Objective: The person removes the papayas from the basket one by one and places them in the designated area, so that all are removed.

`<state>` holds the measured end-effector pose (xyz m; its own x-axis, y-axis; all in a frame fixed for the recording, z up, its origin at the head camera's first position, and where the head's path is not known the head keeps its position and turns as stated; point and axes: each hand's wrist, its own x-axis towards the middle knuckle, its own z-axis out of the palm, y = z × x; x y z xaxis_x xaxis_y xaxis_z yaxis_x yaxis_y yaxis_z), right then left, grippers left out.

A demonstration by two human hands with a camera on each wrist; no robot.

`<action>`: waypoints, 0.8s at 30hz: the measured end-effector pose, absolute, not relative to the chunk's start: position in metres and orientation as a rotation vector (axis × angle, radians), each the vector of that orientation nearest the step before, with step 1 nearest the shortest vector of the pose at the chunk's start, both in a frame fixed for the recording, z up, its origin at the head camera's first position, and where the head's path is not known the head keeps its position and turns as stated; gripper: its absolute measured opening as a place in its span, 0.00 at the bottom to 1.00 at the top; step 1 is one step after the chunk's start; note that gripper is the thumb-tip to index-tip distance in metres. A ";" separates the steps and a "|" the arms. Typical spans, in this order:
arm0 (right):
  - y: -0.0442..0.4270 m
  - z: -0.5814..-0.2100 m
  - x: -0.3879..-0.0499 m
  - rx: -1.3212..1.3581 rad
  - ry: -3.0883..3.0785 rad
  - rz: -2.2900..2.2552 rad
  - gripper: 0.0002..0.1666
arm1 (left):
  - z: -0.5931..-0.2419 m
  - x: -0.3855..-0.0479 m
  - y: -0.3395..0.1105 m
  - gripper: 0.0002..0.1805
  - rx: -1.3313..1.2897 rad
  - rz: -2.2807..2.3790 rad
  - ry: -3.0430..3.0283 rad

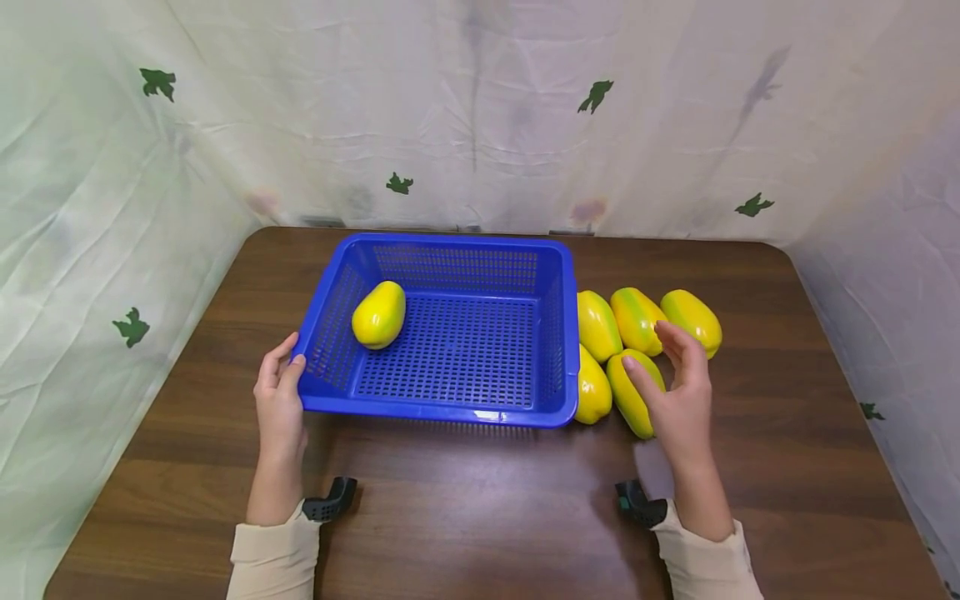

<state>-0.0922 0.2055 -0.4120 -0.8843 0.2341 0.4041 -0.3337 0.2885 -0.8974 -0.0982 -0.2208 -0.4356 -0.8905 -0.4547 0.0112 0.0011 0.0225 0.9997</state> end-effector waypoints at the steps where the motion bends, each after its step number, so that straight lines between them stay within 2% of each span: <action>1: 0.204 -0.410 -0.094 0.110 -2.102 1.628 0.32 | -0.436 -0.098 -0.221 0.19 0.464 -1.935 -1.977; 24: 0.165 -0.366 -0.126 0.378 -2.127 1.667 0.34 | -0.437 -0.100 -0.220 0.18 0.459 -1.956 -1.911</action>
